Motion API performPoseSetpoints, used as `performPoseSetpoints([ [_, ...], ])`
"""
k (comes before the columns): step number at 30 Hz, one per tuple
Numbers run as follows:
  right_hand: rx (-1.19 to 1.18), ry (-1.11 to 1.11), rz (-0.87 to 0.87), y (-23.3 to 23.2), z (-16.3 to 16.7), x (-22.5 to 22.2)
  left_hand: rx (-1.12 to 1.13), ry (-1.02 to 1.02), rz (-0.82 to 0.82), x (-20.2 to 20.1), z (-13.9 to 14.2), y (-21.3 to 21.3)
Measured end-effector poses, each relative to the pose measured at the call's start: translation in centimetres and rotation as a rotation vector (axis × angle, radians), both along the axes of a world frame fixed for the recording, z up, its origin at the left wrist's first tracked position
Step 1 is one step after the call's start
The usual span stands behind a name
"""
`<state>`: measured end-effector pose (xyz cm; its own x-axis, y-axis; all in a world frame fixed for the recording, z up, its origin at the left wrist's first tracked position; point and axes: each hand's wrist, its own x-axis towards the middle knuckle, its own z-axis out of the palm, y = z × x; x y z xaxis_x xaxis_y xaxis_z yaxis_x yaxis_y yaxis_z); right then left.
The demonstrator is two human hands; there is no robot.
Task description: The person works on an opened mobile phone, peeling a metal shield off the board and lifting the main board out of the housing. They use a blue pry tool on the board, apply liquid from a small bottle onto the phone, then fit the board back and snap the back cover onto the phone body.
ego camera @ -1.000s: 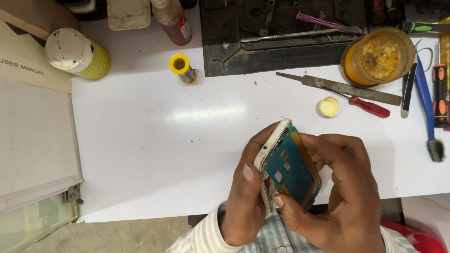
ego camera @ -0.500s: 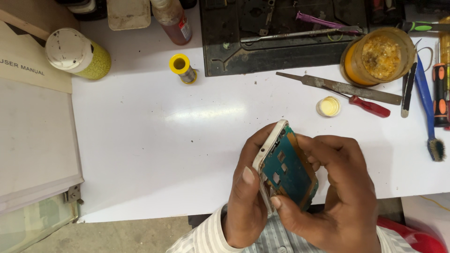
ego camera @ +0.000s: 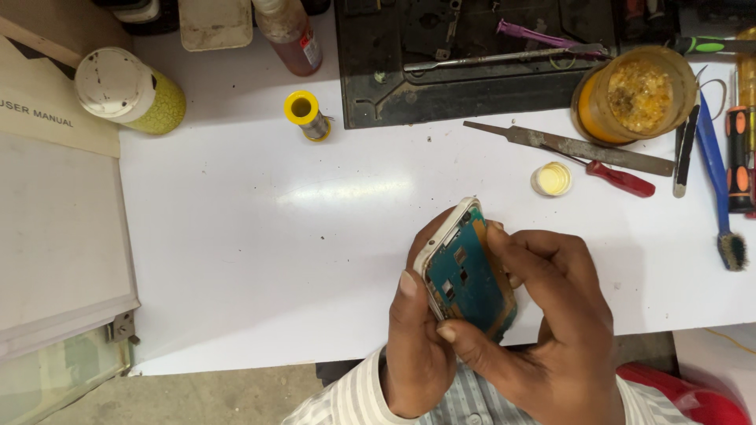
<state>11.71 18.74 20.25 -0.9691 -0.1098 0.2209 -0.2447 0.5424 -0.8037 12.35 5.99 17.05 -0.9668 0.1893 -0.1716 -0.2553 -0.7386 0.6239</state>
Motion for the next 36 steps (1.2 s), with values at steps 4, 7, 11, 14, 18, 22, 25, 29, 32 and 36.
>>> performPoseSetpoints([
  [4,0.085,-0.023,-0.016,0.1,-0.3,-0.3,0.052,-0.057,-0.022,0.2,-1.1,0.0],
  [7,0.151,0.019,-0.03,0.0,-0.5,-0.5,0.049,-0.156,-0.016,0.0,-1.4,0.2],
  [11,0.168,0.033,-0.038,-0.1,-0.5,-0.7,-0.161,0.049,-0.073,-0.1,-0.6,-0.5],
  [14,0.159,0.068,-0.017,-0.2,-0.5,-0.7,-0.137,-0.065,-0.077,-0.8,0.3,-0.4],
  [18,0.099,0.051,0.041,0.7,-0.4,-0.9,-0.033,-0.106,-0.059,-1.6,1.4,-0.8],
  [22,-0.22,-0.121,0.014,1.4,-1.0,-0.5,0.031,-0.118,-0.023,-1.8,2.1,-1.3],
  [25,-0.472,-0.36,0.007,2.3,-1.8,0.0,0.065,-0.119,-0.006,-2.0,2.3,-1.6],
  [29,-0.466,-0.679,-0.077,3.7,-2.7,0.3,0.079,-0.14,-0.001,-2.3,2.3,-1.7],
  [32,-0.478,-0.631,0.02,4.4,-3.1,0.2,0.031,-0.121,0.012,-2.2,2.1,-1.7],
  [36,-0.49,-0.633,-0.004,4.9,-2.6,0.1,-0.072,-0.125,-0.026,-1.6,1.8,-2.1],
])
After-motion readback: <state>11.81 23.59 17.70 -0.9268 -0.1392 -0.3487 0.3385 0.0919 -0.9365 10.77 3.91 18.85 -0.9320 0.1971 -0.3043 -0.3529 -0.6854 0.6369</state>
